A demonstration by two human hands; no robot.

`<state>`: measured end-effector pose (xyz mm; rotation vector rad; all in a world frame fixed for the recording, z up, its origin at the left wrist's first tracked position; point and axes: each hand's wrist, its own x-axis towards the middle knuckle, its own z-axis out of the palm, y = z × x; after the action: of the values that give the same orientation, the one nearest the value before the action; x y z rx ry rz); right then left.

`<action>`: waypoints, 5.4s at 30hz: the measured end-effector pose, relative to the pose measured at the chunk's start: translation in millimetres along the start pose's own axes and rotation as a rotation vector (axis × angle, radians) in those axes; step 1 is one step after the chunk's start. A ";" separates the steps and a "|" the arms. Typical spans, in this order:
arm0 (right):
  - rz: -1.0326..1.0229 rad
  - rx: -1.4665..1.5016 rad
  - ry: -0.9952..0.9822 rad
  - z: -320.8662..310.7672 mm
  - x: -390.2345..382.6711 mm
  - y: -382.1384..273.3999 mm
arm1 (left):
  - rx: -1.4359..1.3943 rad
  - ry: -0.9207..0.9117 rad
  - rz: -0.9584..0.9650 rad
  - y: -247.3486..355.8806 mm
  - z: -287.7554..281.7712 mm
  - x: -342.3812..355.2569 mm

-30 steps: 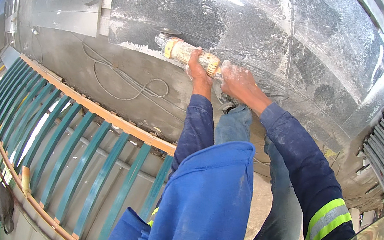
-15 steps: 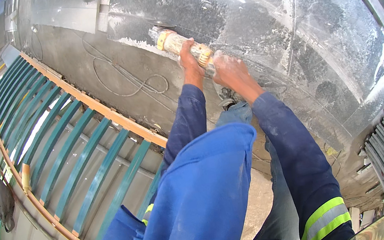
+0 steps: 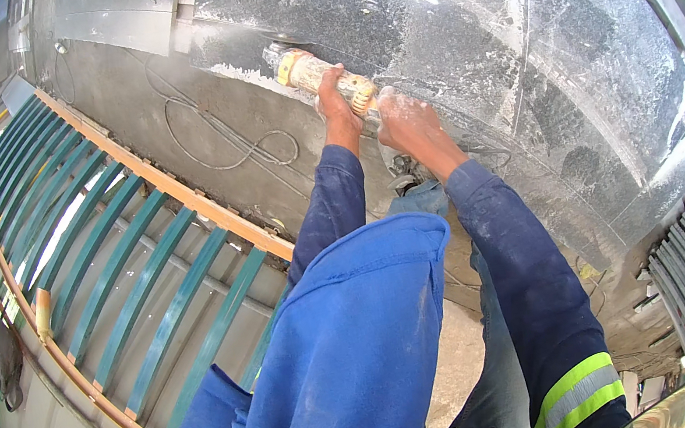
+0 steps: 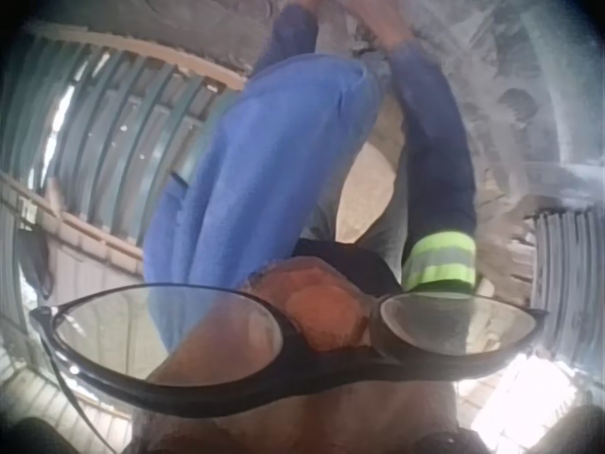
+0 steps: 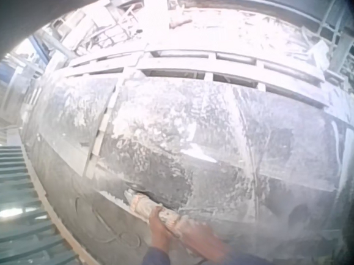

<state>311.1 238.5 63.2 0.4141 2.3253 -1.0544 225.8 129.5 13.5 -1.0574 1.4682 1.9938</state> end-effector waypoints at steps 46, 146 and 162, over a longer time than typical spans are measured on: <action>-0.005 0.023 -0.006 2.4 -7.6 6.2 | 0.021 0.058 -0.054 -5.1 -0.6 -5.9; -0.021 -0.026 0.001 -1.9 -19.5 14.2 | 0.039 0.066 0.006 -15.0 8.0 -28.6; 0.046 -0.029 -0.077 -16.4 -41.3 10.8 | -0.016 0.056 -0.024 -29.6 0.3 -42.6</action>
<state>343.7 255.9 90.2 0.4061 2.2498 -0.9961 273.1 143.4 29.4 -1.1405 1.4630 1.9775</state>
